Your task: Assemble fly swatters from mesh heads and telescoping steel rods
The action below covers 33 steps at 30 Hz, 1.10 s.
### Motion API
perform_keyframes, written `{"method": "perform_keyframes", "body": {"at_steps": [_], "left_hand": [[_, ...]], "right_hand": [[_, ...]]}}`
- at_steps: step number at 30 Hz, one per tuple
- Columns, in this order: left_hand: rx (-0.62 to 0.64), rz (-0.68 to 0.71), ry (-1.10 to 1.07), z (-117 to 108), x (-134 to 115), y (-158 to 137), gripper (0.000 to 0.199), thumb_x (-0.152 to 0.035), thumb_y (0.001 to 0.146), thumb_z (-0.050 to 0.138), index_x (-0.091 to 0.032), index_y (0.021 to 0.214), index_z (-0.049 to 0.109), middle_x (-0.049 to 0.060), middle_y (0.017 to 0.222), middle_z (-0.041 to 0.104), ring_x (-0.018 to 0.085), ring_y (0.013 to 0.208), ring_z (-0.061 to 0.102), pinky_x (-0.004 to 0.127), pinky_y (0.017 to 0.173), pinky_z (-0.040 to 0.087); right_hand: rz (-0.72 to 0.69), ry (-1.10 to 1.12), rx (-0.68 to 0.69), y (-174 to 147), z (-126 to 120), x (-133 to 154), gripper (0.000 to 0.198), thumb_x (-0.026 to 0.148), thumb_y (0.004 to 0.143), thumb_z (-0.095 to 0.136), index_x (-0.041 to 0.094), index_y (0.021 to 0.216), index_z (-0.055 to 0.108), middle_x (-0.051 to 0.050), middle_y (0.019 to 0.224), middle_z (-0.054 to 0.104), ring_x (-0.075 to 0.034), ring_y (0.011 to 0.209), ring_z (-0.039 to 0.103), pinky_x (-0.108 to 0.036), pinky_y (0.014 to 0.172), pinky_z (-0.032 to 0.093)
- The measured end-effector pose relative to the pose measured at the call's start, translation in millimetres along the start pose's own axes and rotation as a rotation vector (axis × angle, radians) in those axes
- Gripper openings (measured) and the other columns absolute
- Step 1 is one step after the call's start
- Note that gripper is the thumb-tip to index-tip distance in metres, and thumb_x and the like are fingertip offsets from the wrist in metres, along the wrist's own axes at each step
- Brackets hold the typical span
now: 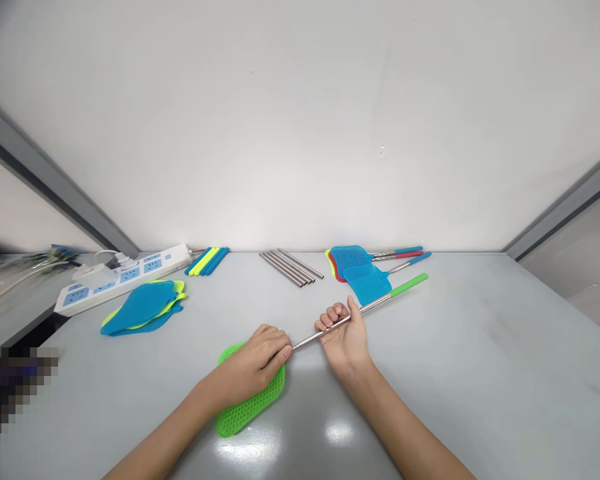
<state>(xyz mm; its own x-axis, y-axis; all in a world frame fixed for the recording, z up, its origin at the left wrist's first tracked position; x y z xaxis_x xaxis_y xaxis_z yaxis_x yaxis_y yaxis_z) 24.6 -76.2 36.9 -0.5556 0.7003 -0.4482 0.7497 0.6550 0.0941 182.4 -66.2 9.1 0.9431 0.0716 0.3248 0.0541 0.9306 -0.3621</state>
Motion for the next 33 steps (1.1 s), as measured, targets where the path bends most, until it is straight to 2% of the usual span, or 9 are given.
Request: {"method": "perform_keyframes", "body": {"at_steps": [3,8,11,19,25,33], "left_hand": [[0.024,-0.005,0.002,-0.3,-1.3,0.3,0.027,-0.022,0.088,0.024,-0.018,0.067,0.041,-0.002,0.067,0.048,0.012,0.068,0.044,0.029,0.074,0.031],[0.041,0.010,0.013,3.5,-4.6,-1.7,0.024,-0.021,0.087,0.029,-0.018,0.065,0.040,-0.003,0.064,0.046,0.011,0.065,0.043,0.030,0.074,0.028],[0.019,-0.003,0.028,5.4,-7.2,-3.4,0.024,-0.023,0.086,0.031,-0.018,0.065,0.040,-0.002,0.064,0.047,0.012,0.066,0.041,0.032,0.074,0.027],[-0.010,-0.083,0.004,8.1,-14.5,-4.8,0.024,-0.013,0.085,0.026,-0.017,0.064,0.037,-0.002,0.062,0.043,0.013,0.066,0.038,0.032,0.074,0.027],[-0.064,-0.130,0.037,10.7,-17.3,-1.7,0.022,-0.006,0.080,0.027,-0.017,0.061,0.031,-0.002,0.062,0.041,0.013,0.066,0.036,0.031,0.069,0.027],[-0.034,-0.131,0.026,11.8,-17.0,-2.5,0.022,-0.003,0.077,0.028,-0.017,0.061,0.032,-0.002,0.061,0.042,0.013,0.065,0.036,0.031,0.067,0.027]], "right_hand": [[0.017,0.004,0.016,0.7,4.2,5.6,0.038,0.043,0.073,0.050,0.018,0.053,0.031,0.006,0.050,0.028,-0.007,0.044,0.030,-0.020,0.041,0.029],[0.176,-0.061,0.024,1.6,5.6,16.1,0.041,0.042,0.071,0.053,0.018,0.050,0.027,0.007,0.047,0.025,-0.007,0.042,0.027,-0.020,0.038,0.026],[0.215,-0.066,0.068,3.3,2.9,20.3,0.043,0.039,0.074,0.051,0.019,0.048,0.023,0.007,0.045,0.022,-0.007,0.040,0.025,-0.020,0.038,0.026],[0.063,0.039,0.145,1.6,-2.1,8.6,0.045,0.028,0.080,0.042,0.019,0.045,0.015,0.008,0.041,0.012,-0.006,0.034,0.012,-0.020,0.032,0.016],[-0.055,0.063,0.154,-6.0,-2.2,4.0,0.046,0.030,0.080,0.042,0.019,0.045,0.015,0.008,0.041,0.010,-0.006,0.035,0.008,-0.021,0.032,0.014],[-0.083,0.057,0.112,-8.9,-3.0,-3.9,0.047,0.032,0.078,0.045,0.019,0.045,0.014,0.009,0.040,0.010,-0.007,0.035,0.006,-0.022,0.032,0.012]]}}
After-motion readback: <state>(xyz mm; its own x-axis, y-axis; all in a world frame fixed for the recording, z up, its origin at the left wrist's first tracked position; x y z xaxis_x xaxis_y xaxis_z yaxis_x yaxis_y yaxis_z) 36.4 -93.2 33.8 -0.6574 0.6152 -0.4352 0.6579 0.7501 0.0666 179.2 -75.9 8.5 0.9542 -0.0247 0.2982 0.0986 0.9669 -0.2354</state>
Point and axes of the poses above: each hand's wrist, its own y-axis towards the middle knuckle, its own z-axis out of the palm, x = y × z, the point moved 2 cm from there along y, towards the middle knuckle
